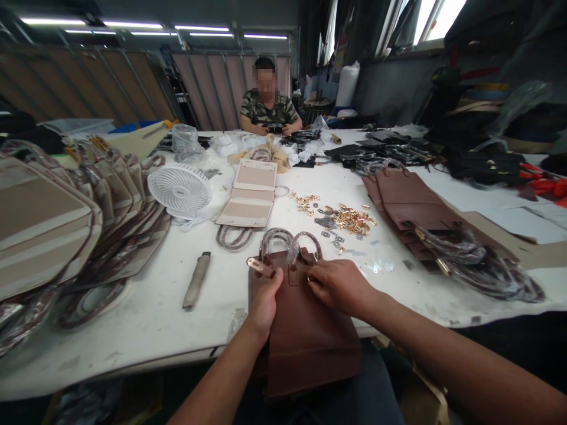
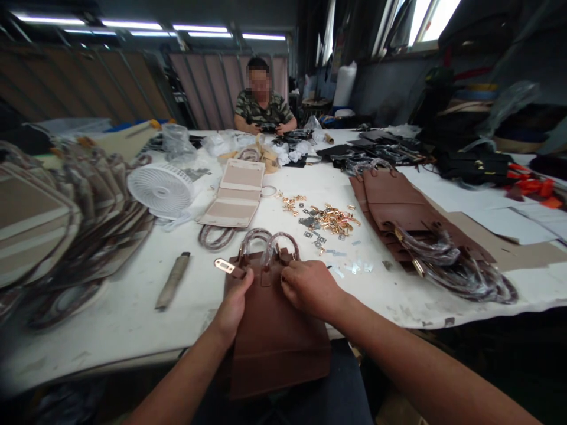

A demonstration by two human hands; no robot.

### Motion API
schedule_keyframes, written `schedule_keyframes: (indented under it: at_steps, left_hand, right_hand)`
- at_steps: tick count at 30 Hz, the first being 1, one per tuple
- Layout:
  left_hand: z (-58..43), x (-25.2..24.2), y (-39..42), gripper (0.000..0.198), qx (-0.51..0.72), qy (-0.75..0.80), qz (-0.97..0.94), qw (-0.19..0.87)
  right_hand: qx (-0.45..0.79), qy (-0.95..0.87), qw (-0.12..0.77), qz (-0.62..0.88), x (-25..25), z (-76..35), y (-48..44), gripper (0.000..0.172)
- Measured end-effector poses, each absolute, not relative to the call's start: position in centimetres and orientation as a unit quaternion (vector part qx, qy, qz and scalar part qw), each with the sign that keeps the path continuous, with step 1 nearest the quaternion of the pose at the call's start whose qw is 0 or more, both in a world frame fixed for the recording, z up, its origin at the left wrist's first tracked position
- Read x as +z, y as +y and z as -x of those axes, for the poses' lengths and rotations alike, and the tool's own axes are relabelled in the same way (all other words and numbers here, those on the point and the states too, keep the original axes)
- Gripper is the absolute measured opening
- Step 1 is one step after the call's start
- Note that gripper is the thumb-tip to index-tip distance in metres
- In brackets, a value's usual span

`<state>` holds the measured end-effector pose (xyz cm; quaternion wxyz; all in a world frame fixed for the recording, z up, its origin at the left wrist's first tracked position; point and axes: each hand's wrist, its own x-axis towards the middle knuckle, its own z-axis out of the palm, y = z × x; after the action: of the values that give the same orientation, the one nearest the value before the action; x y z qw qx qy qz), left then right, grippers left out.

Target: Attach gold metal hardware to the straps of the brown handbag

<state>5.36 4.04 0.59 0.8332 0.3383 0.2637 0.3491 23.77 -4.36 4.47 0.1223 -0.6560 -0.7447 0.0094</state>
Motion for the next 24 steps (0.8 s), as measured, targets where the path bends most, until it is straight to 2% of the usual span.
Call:
schedule_keyframes:
  at_steps: [5, 11, 15, 20, 22, 23, 24]
  left_hand:
    - [-5.1, 0.0, 4.1, 0.057, 0.304, 0.249, -0.33, 0.858]
    - [-5.0, -0.5, 4.1, 0.06, 0.352, 0.257, -0.339, 0.834]
    - [-4.8, -0.7, 4.2, 0.055, 0.326, 0.236, -0.351, 0.846]
    - [-5.3, -0.1, 3.8, 0.054, 0.325, 0.229, -0.372, 0.839]
    - [-4.7, 0.8, 3.2, 0.061, 0.331, 0.232, -0.466, 0.787]
    - [-4.1, 1.3, 3.0, 0.065, 0.347, 0.246, -0.55, 0.719]
    - [-3.2, 1.8, 3.0, 0.06, 0.344, 0.284, -0.666, 0.598]
  right_hand:
    - [0.011, -0.736, 0.135, 0.663, 4.1, -23.4, -4.1, 0.011]
    - [0.038, -0.752, 0.154, 0.64, 3.9, -23.9, -4.2, 0.013]
    - [0.054, -0.778, 0.12, 0.615, 4.8, -24.1, -4.1, 0.015]
    - [0.038, -0.75, 0.082, 0.655, 4.8, -23.0, -4.3, 0.019]
    - [0.041, -0.737, 0.124, 0.664, 3.9, -22.3, -5.4, 0.024]
    - [0.042, -0.734, 0.165, 0.657, 3.0, -22.0, -5.9, 0.028]
    - [0.03, -0.724, 0.224, 0.652, 1.8, -21.7, -6.0, 0.03]
